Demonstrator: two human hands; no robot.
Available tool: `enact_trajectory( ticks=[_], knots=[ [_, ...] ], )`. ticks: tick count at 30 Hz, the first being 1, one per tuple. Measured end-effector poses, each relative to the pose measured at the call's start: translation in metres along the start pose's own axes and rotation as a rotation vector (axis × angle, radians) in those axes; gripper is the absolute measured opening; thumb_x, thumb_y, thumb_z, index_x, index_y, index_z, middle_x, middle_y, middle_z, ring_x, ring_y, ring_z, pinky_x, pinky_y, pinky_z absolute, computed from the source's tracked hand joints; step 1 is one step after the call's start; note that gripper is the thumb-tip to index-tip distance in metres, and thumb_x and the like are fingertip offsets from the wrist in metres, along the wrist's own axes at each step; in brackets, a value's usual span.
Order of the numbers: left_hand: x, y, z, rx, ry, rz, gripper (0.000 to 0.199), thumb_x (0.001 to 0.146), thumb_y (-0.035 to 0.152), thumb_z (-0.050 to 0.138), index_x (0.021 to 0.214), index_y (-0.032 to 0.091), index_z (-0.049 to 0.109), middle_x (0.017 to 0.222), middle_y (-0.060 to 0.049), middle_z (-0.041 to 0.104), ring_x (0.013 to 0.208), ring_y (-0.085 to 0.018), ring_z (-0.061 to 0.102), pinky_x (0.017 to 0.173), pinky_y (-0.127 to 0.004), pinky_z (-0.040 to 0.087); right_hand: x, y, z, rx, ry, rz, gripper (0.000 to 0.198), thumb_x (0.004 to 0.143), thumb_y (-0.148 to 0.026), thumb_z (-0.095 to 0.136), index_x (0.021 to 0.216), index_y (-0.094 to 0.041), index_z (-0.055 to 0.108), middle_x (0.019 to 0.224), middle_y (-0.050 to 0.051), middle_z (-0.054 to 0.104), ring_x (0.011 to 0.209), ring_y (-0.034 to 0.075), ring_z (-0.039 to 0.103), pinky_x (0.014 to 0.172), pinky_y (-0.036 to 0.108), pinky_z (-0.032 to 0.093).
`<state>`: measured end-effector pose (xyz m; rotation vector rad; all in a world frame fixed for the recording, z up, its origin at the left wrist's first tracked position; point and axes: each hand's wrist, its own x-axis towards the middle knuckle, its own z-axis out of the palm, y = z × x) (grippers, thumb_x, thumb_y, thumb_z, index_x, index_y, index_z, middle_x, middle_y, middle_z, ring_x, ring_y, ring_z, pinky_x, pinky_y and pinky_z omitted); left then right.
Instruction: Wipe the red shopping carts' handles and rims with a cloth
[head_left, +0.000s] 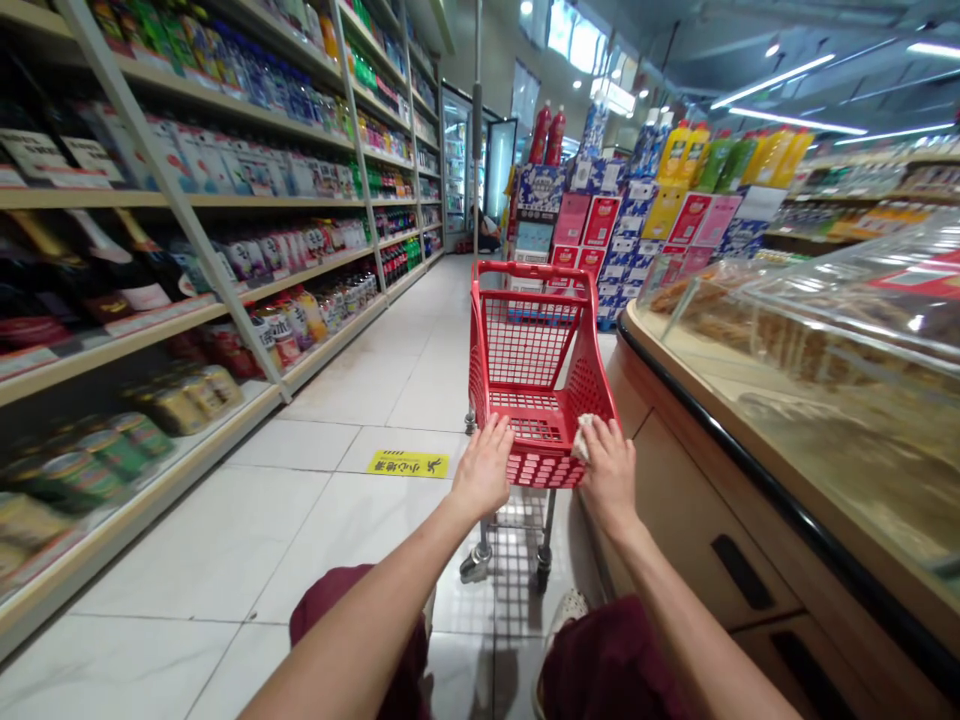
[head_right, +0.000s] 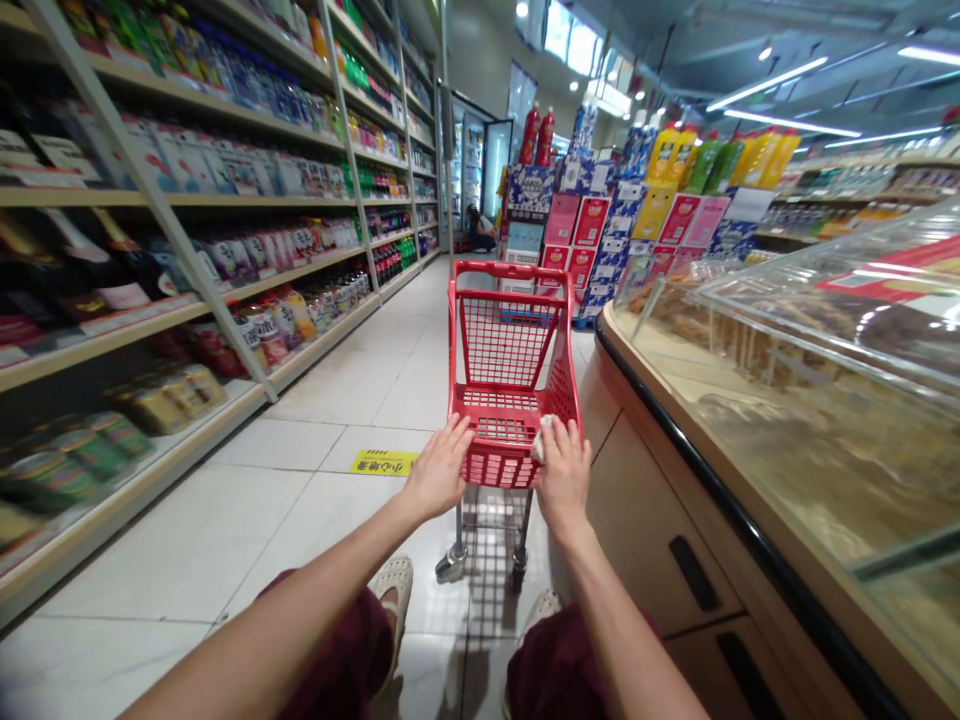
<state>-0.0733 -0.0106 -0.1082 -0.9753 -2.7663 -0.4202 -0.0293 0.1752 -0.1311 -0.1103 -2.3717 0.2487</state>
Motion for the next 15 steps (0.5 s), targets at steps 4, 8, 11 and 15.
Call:
enact_trajectory(
  ticks=[4, 8, 11, 15],
  knots=[
    [0.002, 0.006, -0.001, -0.011, -0.006, -0.018, 0.062, 0.066, 0.011, 0.043, 0.128, 0.01, 0.031, 0.142, -0.01, 0.022, 0.132, -0.02, 0.007, 0.107, -0.041, 0.018, -0.014, -0.005, 0.007, 0.041, 0.024, -0.082, 0.049, 0.081, -0.006, 0.032, 0.128, -0.02, 0.039, 0.133, 0.01, 0.04, 0.129, 0.022, 0.022, 0.099, 0.05, 0.025],
    [0.002, 0.006, -0.003, -0.01, -0.023, -0.015, 0.061, 0.067, 0.011, 0.042, 0.127, 0.01, 0.032, 0.142, -0.009, 0.023, 0.132, -0.02, 0.008, 0.107, -0.04, 0.017, -0.058, 0.004, 0.022, 0.053, 0.042, -0.154, 0.049, 0.081, -0.003, 0.03, 0.125, -0.021, 0.042, 0.129, 0.009, 0.045, 0.129, 0.02, 0.021, 0.098, 0.049, 0.027],
    [0.001, 0.004, -0.003, -0.007, -0.022, -0.024, 0.061, 0.067, 0.012, 0.042, 0.127, 0.009, 0.032, 0.142, -0.009, 0.023, 0.132, -0.02, 0.008, 0.107, -0.039, 0.017, -0.082, 0.023, 0.021, 0.063, -0.024, -0.178, 0.053, 0.078, 0.0, 0.03, 0.123, -0.023, 0.045, 0.123, 0.008, 0.051, 0.127, 0.02, 0.027, 0.095, 0.047, 0.033],
    [0.0, 0.003, -0.001, -0.001, -0.01, -0.009, 0.063, 0.066, 0.011, 0.042, 0.128, 0.009, 0.031, 0.142, -0.009, 0.022, 0.132, -0.021, 0.007, 0.107, -0.039, 0.016, -0.067, 0.031, 0.004, 0.093, 0.13, -0.095, 0.057, 0.077, -0.002, 0.032, 0.13, -0.023, 0.034, 0.131, 0.009, 0.043, 0.128, 0.021, 0.024, 0.098, 0.049, 0.029]
  ],
)
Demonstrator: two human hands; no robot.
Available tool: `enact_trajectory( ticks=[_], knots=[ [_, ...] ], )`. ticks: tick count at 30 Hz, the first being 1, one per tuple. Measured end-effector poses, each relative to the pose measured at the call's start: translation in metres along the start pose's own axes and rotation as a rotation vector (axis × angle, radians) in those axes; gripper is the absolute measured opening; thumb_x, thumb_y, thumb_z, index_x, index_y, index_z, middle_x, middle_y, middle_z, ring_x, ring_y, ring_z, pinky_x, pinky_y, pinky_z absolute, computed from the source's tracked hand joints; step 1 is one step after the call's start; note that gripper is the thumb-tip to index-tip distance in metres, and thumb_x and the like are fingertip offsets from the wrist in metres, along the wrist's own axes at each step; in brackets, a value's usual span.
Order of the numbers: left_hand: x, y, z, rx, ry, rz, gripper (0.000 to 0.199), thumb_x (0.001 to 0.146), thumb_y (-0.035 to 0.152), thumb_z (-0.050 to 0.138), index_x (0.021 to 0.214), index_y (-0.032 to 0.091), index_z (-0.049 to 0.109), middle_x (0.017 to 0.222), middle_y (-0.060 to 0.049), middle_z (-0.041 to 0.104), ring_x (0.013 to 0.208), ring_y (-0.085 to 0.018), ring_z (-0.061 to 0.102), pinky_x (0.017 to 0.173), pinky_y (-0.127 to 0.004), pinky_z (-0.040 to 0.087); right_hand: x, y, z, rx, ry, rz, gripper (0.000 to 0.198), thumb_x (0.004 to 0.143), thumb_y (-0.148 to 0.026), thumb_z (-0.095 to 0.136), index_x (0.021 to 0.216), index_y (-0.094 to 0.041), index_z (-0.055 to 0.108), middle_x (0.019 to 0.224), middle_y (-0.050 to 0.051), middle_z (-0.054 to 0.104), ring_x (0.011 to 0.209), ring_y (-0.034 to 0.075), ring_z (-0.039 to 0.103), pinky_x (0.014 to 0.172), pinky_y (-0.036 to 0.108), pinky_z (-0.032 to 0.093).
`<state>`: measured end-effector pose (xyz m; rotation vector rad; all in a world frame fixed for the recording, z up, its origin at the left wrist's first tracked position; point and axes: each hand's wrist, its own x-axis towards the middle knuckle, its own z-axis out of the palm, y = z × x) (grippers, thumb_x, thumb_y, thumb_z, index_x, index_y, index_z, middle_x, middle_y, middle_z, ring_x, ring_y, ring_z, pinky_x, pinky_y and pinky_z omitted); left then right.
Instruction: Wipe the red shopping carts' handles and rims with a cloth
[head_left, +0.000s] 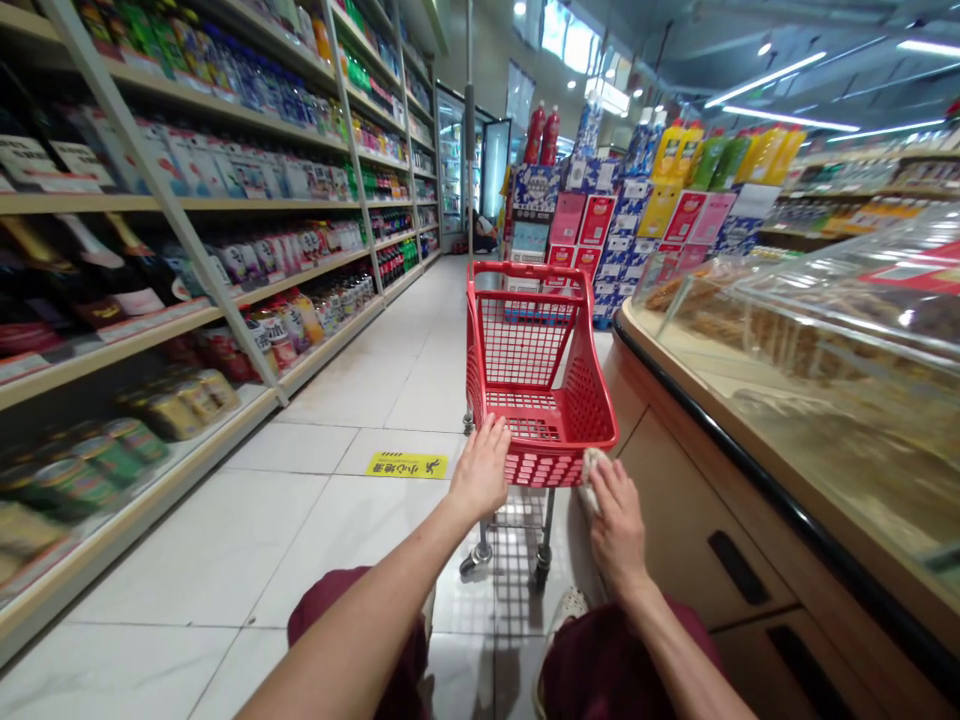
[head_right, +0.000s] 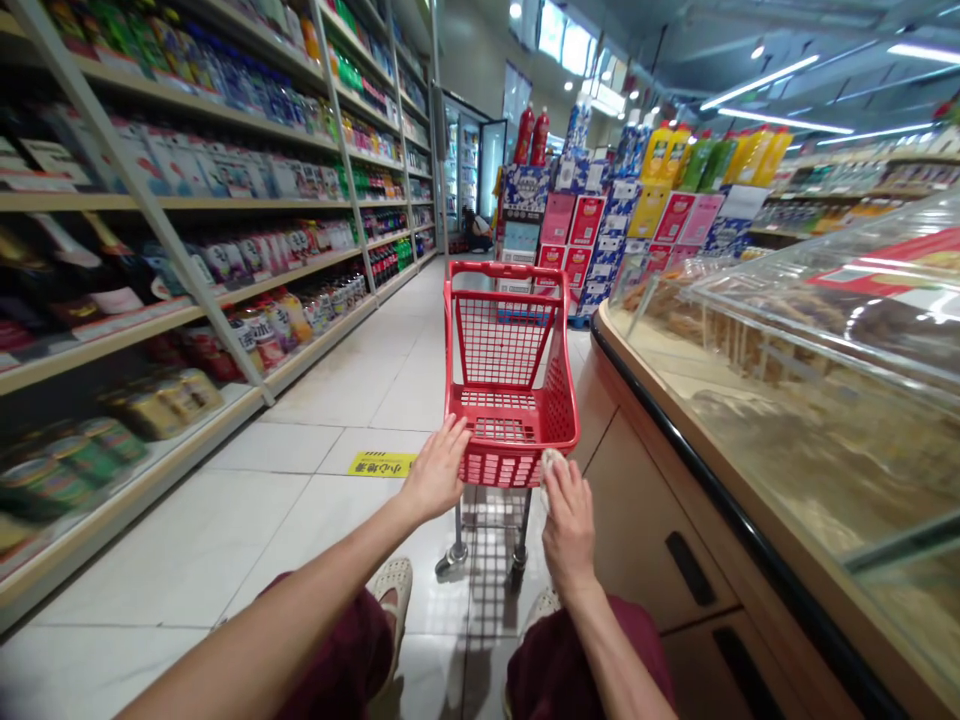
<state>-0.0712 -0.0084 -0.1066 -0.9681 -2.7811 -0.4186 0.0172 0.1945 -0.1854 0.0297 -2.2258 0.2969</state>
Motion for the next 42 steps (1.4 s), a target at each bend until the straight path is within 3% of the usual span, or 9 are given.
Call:
enact_trajectory(
  ticks=[3, 8, 14, 20, 22, 26, 32, 38, 42],
  knots=[
    [0.0, 0.0, 0.001, 0.002, 0.002, -0.018, 0.063, 0.066, 0.012, 0.042, 0.128, 0.008, 0.031, 0.142, -0.01, 0.022, 0.132, -0.022, 0.008, 0.107, -0.04, 0.017, 0.012, 0.0, -0.001, -0.028, 0.069, 0.068, 0.059, 0.077, -0.002, 0.032, 0.132, -0.023, 0.031, 0.135, 0.009, 0.037, 0.128, 0.021, 0.023, 0.1, 0.05, 0.025],
    [0.0, -0.002, 0.001, 0.006, -0.002, 0.007, 0.061, 0.067, 0.012, 0.042, 0.127, 0.009, 0.031, 0.141, -0.01, 0.024, 0.132, -0.021, 0.008, 0.107, -0.04, 0.018, -0.019, -0.006, 0.012, 0.009, -0.131, -0.052, 0.057, 0.076, 0.0, 0.031, 0.127, -0.023, 0.039, 0.127, 0.008, 0.047, 0.125, 0.019, 0.031, 0.095, 0.044, 0.034],
    [0.001, -0.002, 0.002, 0.041, -0.004, 0.006, 0.062, 0.067, 0.011, 0.043, 0.128, 0.008, 0.03, 0.142, -0.01, 0.021, 0.132, -0.021, 0.005, 0.106, -0.04, 0.019, 0.007, -0.047, 0.014, 0.079, 0.045, -0.095, 0.054, 0.077, 0.001, 0.032, 0.127, -0.018, 0.039, 0.13, 0.011, 0.044, 0.128, 0.021, 0.025, 0.099, 0.047, 0.027],
    [0.0, -0.004, 0.003, 0.039, -0.012, 0.025, 0.057, 0.071, 0.012, 0.039, 0.128, 0.008, 0.031, 0.142, -0.01, 0.023, 0.132, -0.021, 0.01, 0.106, -0.039, 0.022, 0.007, -0.079, 0.034, 0.066, -0.1, -0.257, 0.046, 0.078, 0.002, 0.031, 0.116, -0.015, 0.051, 0.12, 0.009, 0.054, 0.125, 0.016, 0.03, 0.1, 0.039, 0.027],
    [0.0, -0.004, 0.003, 0.043, 0.004, 0.035, 0.057, 0.072, 0.012, 0.039, 0.128, 0.008, 0.031, 0.142, -0.01, 0.023, 0.132, -0.021, 0.009, 0.105, -0.039, 0.023, 0.011, -0.083, 0.031, 0.07, -0.064, -0.247, 0.047, 0.078, 0.002, 0.031, 0.117, -0.015, 0.05, 0.122, 0.01, 0.052, 0.127, 0.018, 0.028, 0.1, 0.041, 0.026],
    [0.001, -0.005, 0.004, 0.057, 0.014, 0.019, 0.051, 0.076, 0.01, 0.034, 0.127, 0.009, 0.033, 0.141, -0.009, 0.025, 0.132, -0.02, 0.01, 0.105, -0.038, 0.025, 0.025, -0.082, 0.027, 0.055, 0.03, -0.201, 0.046, 0.078, 0.0, 0.033, 0.12, -0.014, 0.048, 0.126, 0.011, 0.048, 0.128, 0.02, 0.023, 0.102, 0.045, 0.021],
    [0.002, -0.005, 0.006, 0.073, 0.009, 0.016, 0.049, 0.078, 0.006, 0.03, 0.127, 0.01, 0.033, 0.14, -0.009, 0.026, 0.131, -0.02, 0.013, 0.104, -0.038, 0.026, -0.004, -0.062, 0.027, 0.013, -0.162, -0.226, 0.047, 0.076, 0.001, 0.033, 0.116, -0.016, 0.052, 0.122, 0.008, 0.052, 0.127, 0.017, 0.027, 0.103, 0.04, 0.02],
    [0.002, -0.003, 0.01, 0.092, 0.028, -0.004, 0.048, 0.079, 0.007, 0.03, 0.127, 0.009, 0.033, 0.14, -0.01, 0.026, 0.131, -0.021, 0.011, 0.104, -0.039, 0.026, 0.015, -0.046, 0.009, 0.005, 0.011, -0.146, 0.045, 0.078, -0.001, 0.034, 0.118, -0.015, 0.049, 0.125, 0.012, 0.049, 0.127, 0.021, 0.026, 0.1, 0.046, 0.024],
    [0.003, -0.003, 0.011, 0.11, 0.033, 0.005, 0.05, 0.077, 0.005, 0.031, 0.127, 0.009, 0.034, 0.14, -0.011, 0.027, 0.131, -0.021, 0.013, 0.103, -0.039, 0.028, 0.009, -0.04, 0.016, -0.019, -0.113, -0.198, 0.041, 0.079, -0.002, 0.035, 0.112, -0.017, 0.054, 0.12, 0.009, 0.054, 0.125, 0.019, 0.031, 0.099, 0.043, 0.027]
  ],
)
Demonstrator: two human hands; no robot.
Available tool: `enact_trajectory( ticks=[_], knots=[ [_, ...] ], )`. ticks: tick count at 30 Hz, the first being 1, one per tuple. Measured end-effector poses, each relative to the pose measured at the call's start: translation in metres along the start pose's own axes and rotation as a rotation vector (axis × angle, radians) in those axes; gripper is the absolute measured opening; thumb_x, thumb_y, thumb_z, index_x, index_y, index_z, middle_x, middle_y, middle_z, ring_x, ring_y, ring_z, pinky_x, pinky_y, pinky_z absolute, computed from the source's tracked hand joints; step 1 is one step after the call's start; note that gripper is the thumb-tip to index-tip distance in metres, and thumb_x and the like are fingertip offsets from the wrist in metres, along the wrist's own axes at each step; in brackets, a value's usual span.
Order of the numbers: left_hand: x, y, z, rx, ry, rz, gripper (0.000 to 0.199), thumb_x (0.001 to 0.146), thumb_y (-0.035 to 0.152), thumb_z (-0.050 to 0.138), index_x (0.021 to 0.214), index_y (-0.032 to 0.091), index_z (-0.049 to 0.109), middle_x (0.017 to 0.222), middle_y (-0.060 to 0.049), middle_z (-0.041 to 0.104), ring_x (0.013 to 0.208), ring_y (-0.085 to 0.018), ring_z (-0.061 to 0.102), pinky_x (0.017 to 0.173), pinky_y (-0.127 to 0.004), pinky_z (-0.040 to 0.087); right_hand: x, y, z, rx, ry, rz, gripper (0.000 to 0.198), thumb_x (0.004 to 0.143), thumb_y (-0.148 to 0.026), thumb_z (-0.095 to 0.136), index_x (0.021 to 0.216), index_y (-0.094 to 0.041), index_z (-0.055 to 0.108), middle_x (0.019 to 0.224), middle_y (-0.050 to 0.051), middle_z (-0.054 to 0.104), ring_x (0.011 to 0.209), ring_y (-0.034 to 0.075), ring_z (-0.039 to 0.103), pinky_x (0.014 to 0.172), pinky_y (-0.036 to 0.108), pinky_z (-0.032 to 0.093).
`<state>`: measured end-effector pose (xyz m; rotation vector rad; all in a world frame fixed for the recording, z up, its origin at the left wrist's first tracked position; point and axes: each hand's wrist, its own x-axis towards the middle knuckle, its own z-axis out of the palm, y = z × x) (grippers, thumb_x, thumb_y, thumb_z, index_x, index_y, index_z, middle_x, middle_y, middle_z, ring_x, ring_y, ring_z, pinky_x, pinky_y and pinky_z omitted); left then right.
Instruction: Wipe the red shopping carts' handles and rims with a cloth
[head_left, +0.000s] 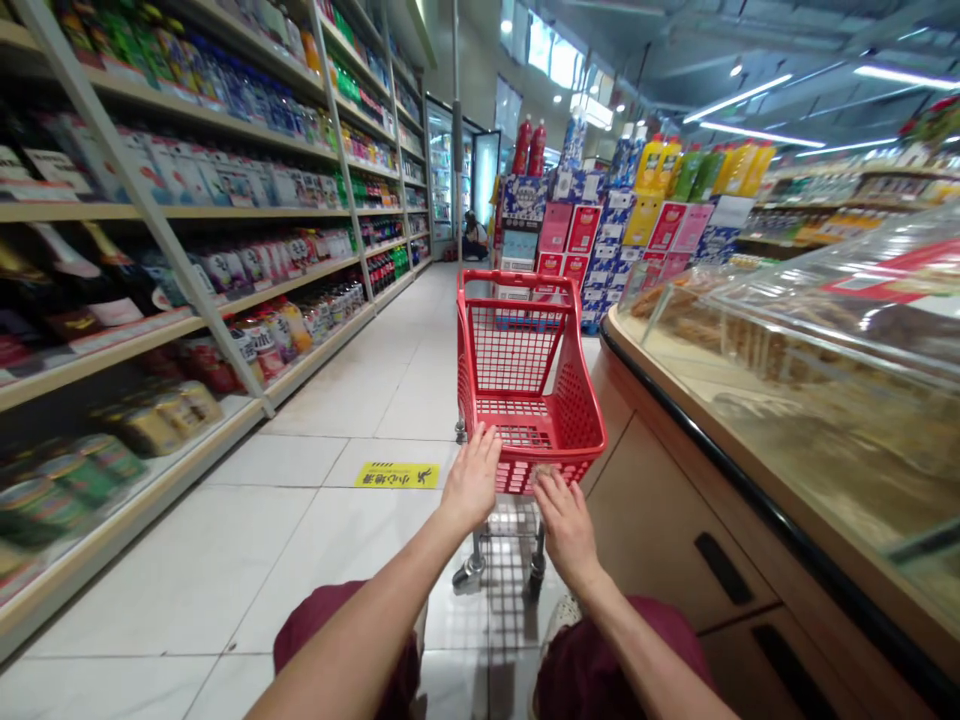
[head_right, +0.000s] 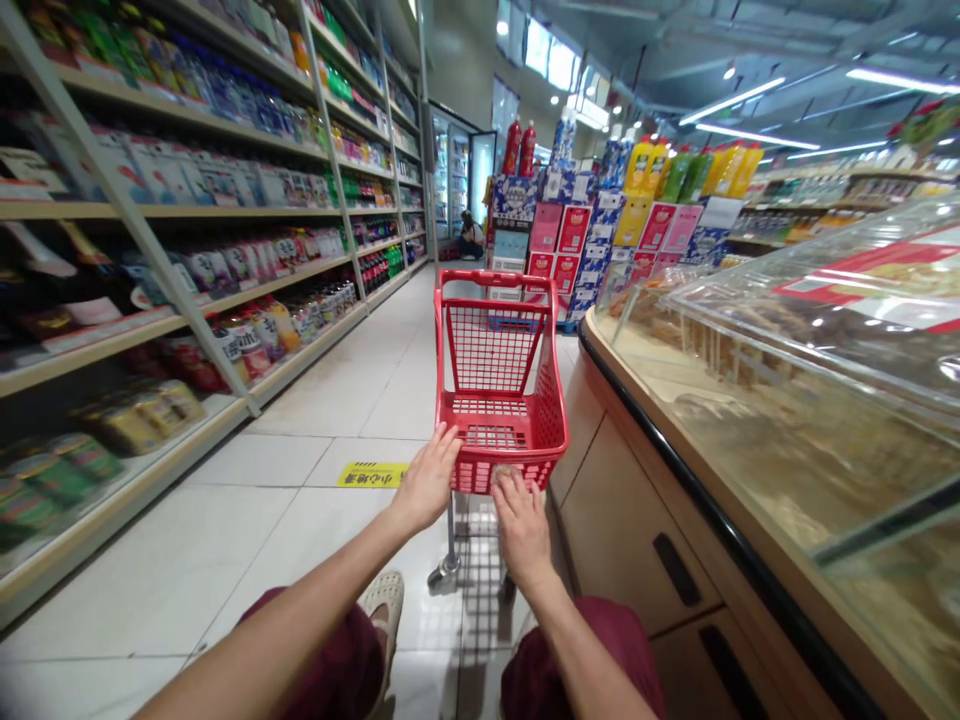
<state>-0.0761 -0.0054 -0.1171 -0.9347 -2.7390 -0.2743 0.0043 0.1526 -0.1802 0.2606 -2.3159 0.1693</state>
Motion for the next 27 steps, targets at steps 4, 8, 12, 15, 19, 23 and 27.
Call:
enact_trajectory(
  ticks=[4, 8, 12, 15, 19, 23, 27],
  knots=[
    [0.0, -0.001, 0.001, 0.004, 0.022, 0.003, 0.05, 0.077, 0.005, 0.031, 0.126, 0.009, 0.034, 0.139, -0.01, 0.028, 0.131, -0.022, 0.014, 0.103, -0.04, 0.028, 0.003, 0.001, -0.007, 0.014, 0.039, -0.001, 0.044, 0.078, 0.0, 0.034, 0.114, -0.017, 0.053, 0.122, 0.009, 0.052, 0.125, 0.019, 0.031, 0.099, 0.042, 0.028],
    [-0.002, -0.001, 0.001, 0.018, 0.044, -0.005, 0.049, 0.078, 0.006, 0.031, 0.126, 0.01, 0.035, 0.139, -0.01, 0.029, 0.131, -0.022, 0.014, 0.103, -0.039, 0.028, 0.013, 0.007, -0.017, -0.016, 0.163, 0.042, 0.044, 0.079, -0.003, 0.035, 0.117, -0.018, 0.05, 0.123, 0.009, 0.051, 0.126, 0.021, 0.029, 0.1, 0.045, 0.026],
    [-0.004, -0.002, 0.001, 0.039, 0.028, 0.001, 0.05, 0.078, 0.006, 0.031, 0.127, 0.011, 0.034, 0.139, -0.01, 0.03, 0.131, -0.02, 0.014, 0.103, -0.039, 0.029, 0.001, 0.015, -0.014, -0.031, 0.03, -0.012, 0.042, 0.08, -0.003, 0.034, 0.113, -0.019, 0.054, 0.119, 0.008, 0.055, 0.124, 0.018, 0.033, 0.099, 0.041, 0.027],
    [-0.005, -0.003, 0.0, 0.028, 0.04, 0.004, 0.05, 0.077, 0.006, 0.032, 0.127, 0.012, 0.034, 0.139, -0.011, 0.029, 0.131, -0.021, 0.013, 0.102, -0.041, 0.029, -0.004, 0.022, -0.016, -0.055, 0.032, 0.031, 0.044, 0.079, -0.003, 0.033, 0.115, -0.019, 0.052, 0.12, 0.007, 0.054, 0.124, 0.018, 0.033, 0.1, 0.042, 0.025],
    [-0.004, -0.003, 0.0, 0.007, 0.041, -0.012, 0.05, 0.077, 0.005, 0.032, 0.126, 0.011, 0.035, 0.139, -0.01, 0.029, 0.131, -0.021, 0.013, 0.102, -0.041, 0.029, -0.009, 0.033, -0.019, -0.124, 0.092, 0.127, 0.043, 0.078, -0.003, 0.034, 0.116, -0.017, 0.051, 0.123, 0.01, 0.051, 0.124, 0.02, 0.033, 0.1, 0.045, 0.024],
    [-0.005, -0.003, -0.002, -0.002, 0.026, -0.003, 0.051, 0.076, 0.004, 0.032, 0.127, 0.01, 0.034, 0.139, -0.01, 0.029, 0.131, -0.022, 0.013, 0.102, -0.041, 0.029, -0.026, 0.039, -0.018, -0.131, -0.046, 0.122, 0.049, 0.075, 0.0, 0.034, 0.116, -0.021, 0.051, 0.119, 0.007, 0.055, 0.12, 0.019, 0.038, 0.099, 0.043, 0.026],
    [-0.005, -0.003, -0.003, -0.009, 0.031, -0.006, 0.05, 0.076, 0.005, 0.031, 0.126, 0.01, 0.035, 0.139, -0.01, 0.028, 0.131, -0.022, 0.013, 0.102, -0.041, 0.029, -0.018, 0.046, -0.028, -0.099, 0.107, 0.219, 0.05, 0.077, -0.005, 0.035, 0.124, -0.021, 0.043, 0.125, 0.008, 0.049, 0.124, 0.02, 0.032, 0.1, 0.046, 0.022]
  ],
)
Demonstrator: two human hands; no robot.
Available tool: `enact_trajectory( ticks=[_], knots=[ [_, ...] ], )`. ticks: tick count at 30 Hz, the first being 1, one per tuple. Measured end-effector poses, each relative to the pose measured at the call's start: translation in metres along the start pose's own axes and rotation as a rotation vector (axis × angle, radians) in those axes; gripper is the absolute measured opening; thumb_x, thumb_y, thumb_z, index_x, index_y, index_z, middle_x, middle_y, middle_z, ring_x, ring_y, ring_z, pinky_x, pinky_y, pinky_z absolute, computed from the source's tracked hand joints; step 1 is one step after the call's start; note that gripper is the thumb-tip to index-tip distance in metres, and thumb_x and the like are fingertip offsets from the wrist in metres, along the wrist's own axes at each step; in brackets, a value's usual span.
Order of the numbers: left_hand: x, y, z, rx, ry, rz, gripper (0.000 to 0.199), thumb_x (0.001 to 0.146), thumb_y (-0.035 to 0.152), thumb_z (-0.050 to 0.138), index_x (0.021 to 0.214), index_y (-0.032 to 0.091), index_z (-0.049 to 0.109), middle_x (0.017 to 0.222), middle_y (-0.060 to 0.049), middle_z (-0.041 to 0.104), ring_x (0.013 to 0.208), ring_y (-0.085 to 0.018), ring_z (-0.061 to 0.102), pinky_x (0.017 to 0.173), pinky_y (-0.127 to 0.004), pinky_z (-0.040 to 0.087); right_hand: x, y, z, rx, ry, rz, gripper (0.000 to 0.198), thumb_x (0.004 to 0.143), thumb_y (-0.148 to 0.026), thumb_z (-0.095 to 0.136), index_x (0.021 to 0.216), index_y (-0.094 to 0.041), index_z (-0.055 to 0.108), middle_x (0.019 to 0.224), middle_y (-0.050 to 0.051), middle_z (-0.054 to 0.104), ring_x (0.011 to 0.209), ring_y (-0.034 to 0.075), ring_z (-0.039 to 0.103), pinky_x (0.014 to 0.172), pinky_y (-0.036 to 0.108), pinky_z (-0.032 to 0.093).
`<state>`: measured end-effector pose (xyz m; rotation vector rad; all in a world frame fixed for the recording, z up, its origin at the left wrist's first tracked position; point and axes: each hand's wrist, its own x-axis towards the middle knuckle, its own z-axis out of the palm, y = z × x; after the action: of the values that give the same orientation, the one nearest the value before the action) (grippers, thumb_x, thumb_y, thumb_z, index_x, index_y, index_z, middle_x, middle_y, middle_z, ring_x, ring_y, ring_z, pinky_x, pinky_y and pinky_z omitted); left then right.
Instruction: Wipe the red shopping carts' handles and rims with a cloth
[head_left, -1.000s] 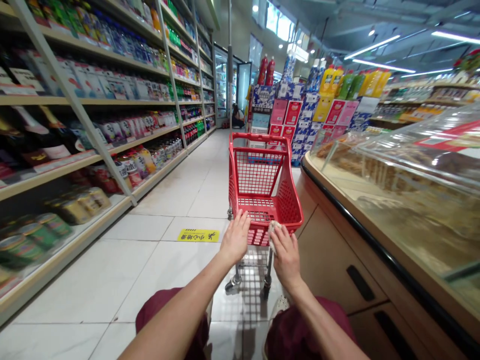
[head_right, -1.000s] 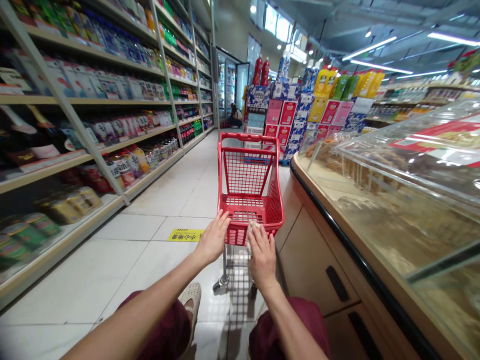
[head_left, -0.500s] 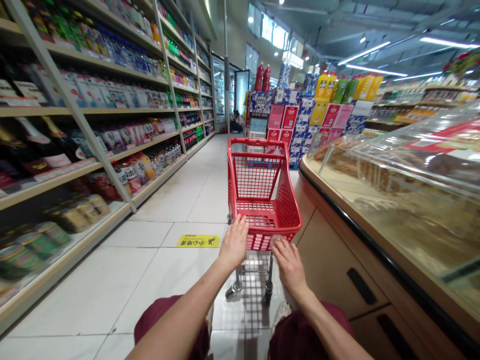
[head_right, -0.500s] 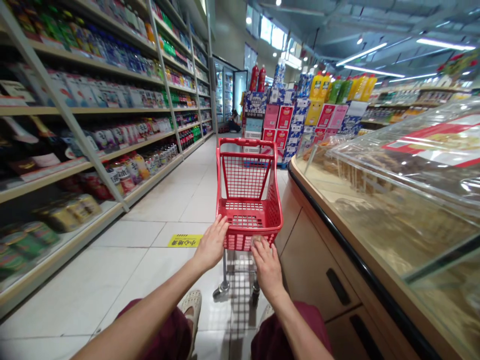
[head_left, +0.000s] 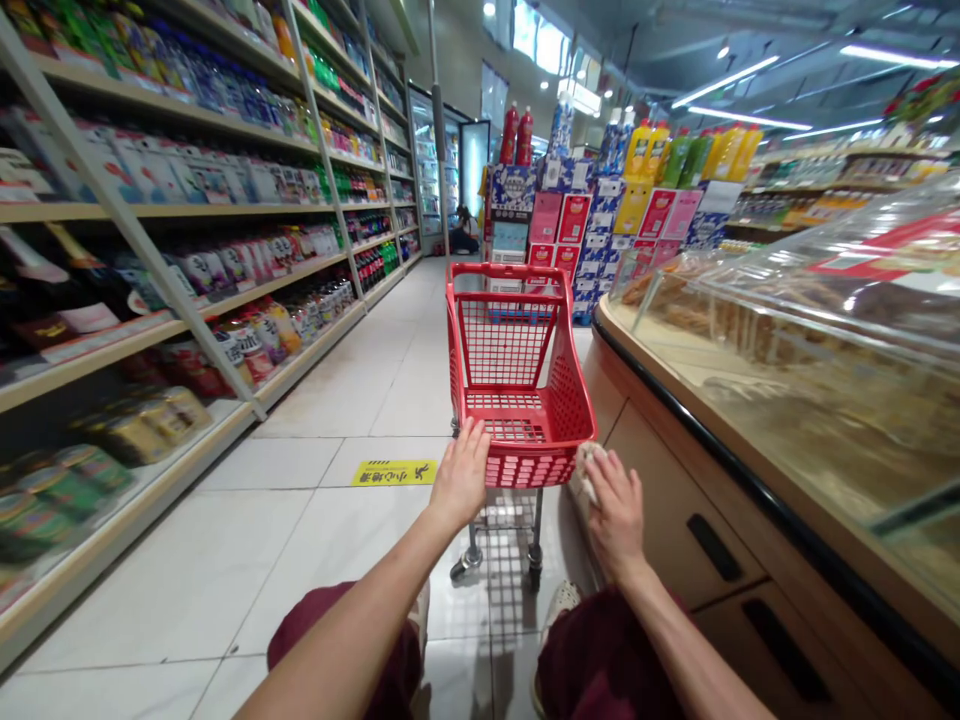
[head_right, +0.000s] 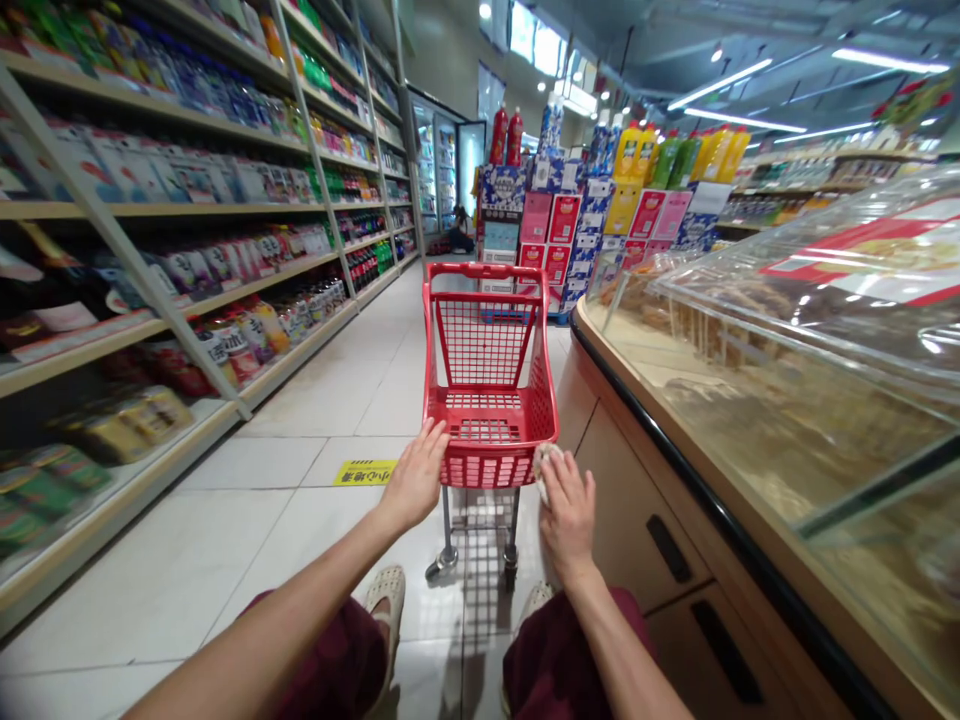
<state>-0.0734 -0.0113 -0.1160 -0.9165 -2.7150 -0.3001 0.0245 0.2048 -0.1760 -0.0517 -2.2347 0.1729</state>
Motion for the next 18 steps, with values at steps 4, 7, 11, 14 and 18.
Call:
enact_trajectory(
  ticks=[4, 7, 11, 14, 18],
  knots=[
    [0.0, 0.001, 0.0, 0.006, -0.006, -0.023, 0.049, 0.077, 0.005, 0.03, 0.126, 0.009, 0.035, 0.139, -0.011, 0.028, 0.131, -0.022, 0.014, 0.102, -0.041, 0.03, 0.005, 0.002, 0.005, -0.022, -0.016, 0.041, 0.051, 0.075, -0.003, 0.034, 0.122, -0.018, 0.045, 0.128, 0.01, 0.045, 0.125, 0.02, 0.031, 0.099, 0.045, 0.024],
    [0.0, 0.0, 0.002, 0.002, -0.011, -0.014, 0.051, 0.076, 0.004, 0.032, 0.126, 0.01, 0.035, 0.139, -0.011, 0.029, 0.131, -0.022, 0.014, 0.102, -0.041, 0.029, -0.006, 0.002, 0.01, -0.026, -0.127, 0.011, 0.052, 0.072, 0.0, 0.033, 0.118, -0.019, 0.049, 0.124, 0.01, 0.05, 0.121, 0.02, 0.038, 0.097, 0.043, 0.028],
    [-0.001, 0.0, 0.004, 0.002, 0.013, -0.005, 0.051, 0.076, 0.004, 0.032, 0.126, 0.009, 0.034, 0.139, -0.011, 0.028, 0.131, -0.022, 0.013, 0.103, -0.041, 0.028, 0.014, 0.004, -0.001, 0.036, 0.027, 0.099, 0.051, 0.076, -0.005, 0.034, 0.124, -0.02, 0.043, 0.129, 0.01, 0.044, 0.123, 0.02, 0.034, 0.099, 0.045, 0.025],
    [-0.001, 0.002, 0.005, 0.011, 0.026, -0.016, 0.05, 0.076, 0.005, 0.031, 0.126, 0.008, 0.035, 0.139, -0.012, 0.028, 0.131, -0.023, 0.013, 0.102, -0.042, 0.029, 0.049, -0.005, -0.004, 0.031, 0.059, 0.154, 0.047, 0.077, -0.008, 0.036, 0.122, -0.019, 0.046, 0.13, 0.012, 0.043, 0.123, 0.023, 0.033, 0.099, 0.048, 0.024],
    [0.0, 0.002, 0.007, 0.016, 0.029, -0.002, 0.05, 0.077, 0.005, 0.031, 0.126, 0.009, 0.035, 0.139, -0.012, 0.028, 0.131, -0.022, 0.013, 0.102, -0.041, 0.029, 0.067, -0.047, 0.013, 0.04, -0.125, 0.062, 0.048, 0.075, -0.004, 0.037, 0.118, -0.02, 0.05, 0.127, 0.01, 0.047, 0.123, 0.024, 0.032, 0.096, 0.046, 0.027]
  ],
)
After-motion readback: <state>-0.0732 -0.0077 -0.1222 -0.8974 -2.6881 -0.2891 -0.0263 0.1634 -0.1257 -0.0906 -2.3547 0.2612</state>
